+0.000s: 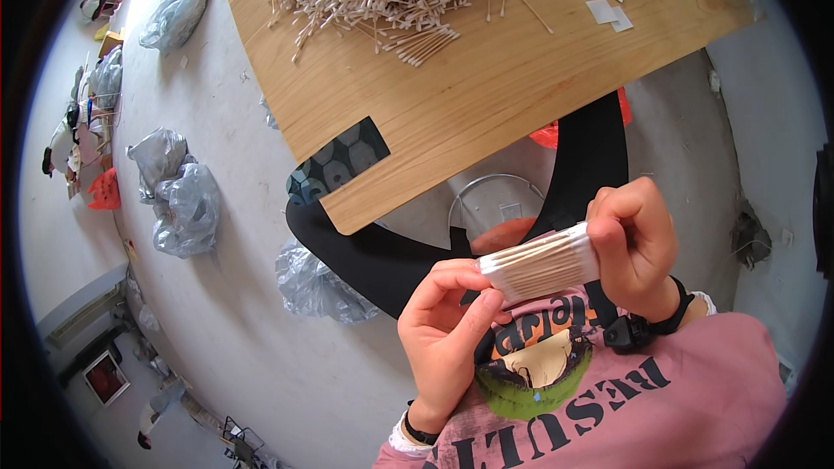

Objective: Packaging cotton swabs into individual plastic packets.

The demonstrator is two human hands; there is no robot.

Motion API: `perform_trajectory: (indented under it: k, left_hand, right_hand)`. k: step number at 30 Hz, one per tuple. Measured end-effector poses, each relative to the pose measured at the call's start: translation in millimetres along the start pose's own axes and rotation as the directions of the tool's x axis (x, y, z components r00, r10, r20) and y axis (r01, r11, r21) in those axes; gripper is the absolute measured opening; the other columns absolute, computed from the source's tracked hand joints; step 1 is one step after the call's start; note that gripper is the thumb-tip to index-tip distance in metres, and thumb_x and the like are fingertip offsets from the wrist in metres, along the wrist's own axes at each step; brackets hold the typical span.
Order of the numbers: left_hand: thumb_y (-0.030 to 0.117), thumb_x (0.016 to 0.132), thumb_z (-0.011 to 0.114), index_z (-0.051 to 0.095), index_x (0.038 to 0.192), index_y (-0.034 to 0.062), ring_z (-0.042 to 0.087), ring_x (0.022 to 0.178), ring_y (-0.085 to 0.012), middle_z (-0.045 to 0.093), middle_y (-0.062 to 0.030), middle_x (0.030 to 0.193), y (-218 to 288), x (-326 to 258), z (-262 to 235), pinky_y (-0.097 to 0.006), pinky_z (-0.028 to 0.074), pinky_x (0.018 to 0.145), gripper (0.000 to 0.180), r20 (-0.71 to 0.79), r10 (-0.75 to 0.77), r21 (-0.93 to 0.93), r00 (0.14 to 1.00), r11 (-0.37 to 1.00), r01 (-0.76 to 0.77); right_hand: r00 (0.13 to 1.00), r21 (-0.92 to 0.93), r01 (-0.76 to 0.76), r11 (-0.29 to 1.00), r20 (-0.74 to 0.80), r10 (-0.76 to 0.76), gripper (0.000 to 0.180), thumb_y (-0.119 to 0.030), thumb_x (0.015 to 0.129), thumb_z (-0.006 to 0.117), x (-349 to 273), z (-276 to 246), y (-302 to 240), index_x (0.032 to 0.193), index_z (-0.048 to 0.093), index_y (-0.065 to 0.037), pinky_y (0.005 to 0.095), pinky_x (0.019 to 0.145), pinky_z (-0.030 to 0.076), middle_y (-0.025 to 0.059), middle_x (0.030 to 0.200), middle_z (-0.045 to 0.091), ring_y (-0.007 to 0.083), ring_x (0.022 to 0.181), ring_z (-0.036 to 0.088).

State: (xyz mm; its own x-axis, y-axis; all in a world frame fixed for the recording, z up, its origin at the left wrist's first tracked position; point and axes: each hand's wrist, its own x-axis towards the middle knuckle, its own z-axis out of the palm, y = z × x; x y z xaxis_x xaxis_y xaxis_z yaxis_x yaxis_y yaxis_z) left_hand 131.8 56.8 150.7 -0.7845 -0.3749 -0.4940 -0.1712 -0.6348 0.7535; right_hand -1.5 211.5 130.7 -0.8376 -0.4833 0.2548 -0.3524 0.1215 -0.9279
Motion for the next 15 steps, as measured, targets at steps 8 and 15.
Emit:
perform_trajectory:
  k: [8, 15]
  left_hand:
    - [-0.006, 0.089, 0.068, 0.062, 0.102, -0.005, 0.061, 0.097, -0.0135, 0.06, -0.0095, 0.11, -0.5, 1.0, 2.5, -0.025, 0.056, 0.066, 0.014, -0.068, -0.049, 0.01, 0.996, 0.999, 0.05]
    - [-0.003, 0.09, 0.064, 0.059, 0.104, -0.004, 0.065, 0.078, -0.0153, 0.066, -0.0123, 0.095, 5.4, 2.4, 4.5, -0.025, 0.052, 0.051, 0.015, -0.11, -0.195, -0.012, 0.975, 0.981, 0.195]
  right_hand:
    - [0.964, -0.082, 0.248, 0.965, 0.119, -0.237, 0.021, -0.011, 0.091, 0.072, 9.5, -4.3, -4.9, 0.087, 0.054, -0.001, 0.0276, 0.044, 0.046, 0.0067, 0.06, 0.058, 0.0187, 0.047, 0.06]
    - [0.868, -0.074, 0.447, 0.891, 0.275, -0.413, 0.025, -0.015, 0.084, 0.078, 15.7, -8.3, -10.7, 0.086, 0.056, -0.002, 0.0344, 0.053, 0.06, 0.007, 0.064, 0.061, 0.0216, 0.053, 0.065]
